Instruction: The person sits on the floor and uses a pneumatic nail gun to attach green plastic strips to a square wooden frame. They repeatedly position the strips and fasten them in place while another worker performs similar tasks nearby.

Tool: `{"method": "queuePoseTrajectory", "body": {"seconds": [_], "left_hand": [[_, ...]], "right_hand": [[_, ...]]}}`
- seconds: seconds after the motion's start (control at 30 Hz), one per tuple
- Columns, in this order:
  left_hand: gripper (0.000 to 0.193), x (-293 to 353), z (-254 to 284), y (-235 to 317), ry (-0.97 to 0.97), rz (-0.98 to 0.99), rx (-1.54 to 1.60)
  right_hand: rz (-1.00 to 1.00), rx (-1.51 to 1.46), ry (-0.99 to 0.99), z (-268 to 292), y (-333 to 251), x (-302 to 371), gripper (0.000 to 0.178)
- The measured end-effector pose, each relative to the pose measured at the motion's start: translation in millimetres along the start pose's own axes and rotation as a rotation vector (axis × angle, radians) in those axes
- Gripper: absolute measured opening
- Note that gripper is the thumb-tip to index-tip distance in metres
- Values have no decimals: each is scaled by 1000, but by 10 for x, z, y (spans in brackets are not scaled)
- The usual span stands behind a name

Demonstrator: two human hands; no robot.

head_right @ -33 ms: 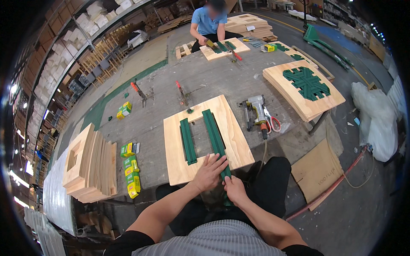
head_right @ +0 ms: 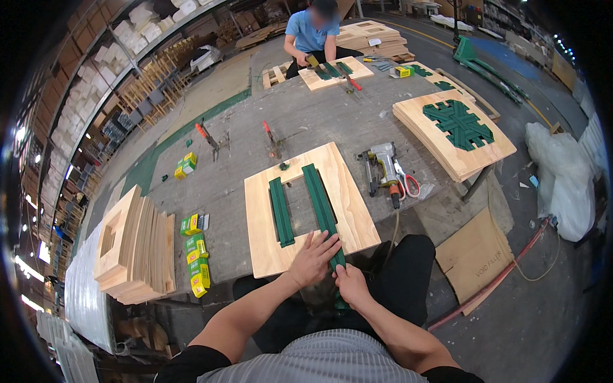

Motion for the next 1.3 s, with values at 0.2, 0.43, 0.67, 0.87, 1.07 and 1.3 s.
{"method": "queuePoseTrajectory", "body": {"seconds": [0.2, 0.43, 0.67, 0.87, 1.07, 1.3], "left_hand": [[70, 3, -45, -73, 38, -66, -10], [62, -18, -39, -43, 28, -76, -30], [62, -15, -32, -36, 31, -78, -16], [64, -14, -44, -39, 23, -81, -17], [64, 7, -69, -66, 9, -78, -28], [64, -6, -66, -77, -16, -84, -10]], "right_hand": [[-3, 11, -5, 21, -49, 51, 34], [57, 98, 34, 56, -7, 92, 34], [41, 109, 29, 69, -16, 105, 33], [67, 111, 24, 69, 67, 75, 33], [32, 176, 28, 80, -1, 113, 34], [43, 314, 17, 114, 177, 12, 36]]}}
Point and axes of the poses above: each hand's wrist, its own x-axis away from the middle knuckle, its own z-axis out of the back of the hand, y = z × x, the point moved 1 cm from there along -x, towards the middle knuckle, and after that the axes turned 10 degrees about x, right-handed, at the moved point
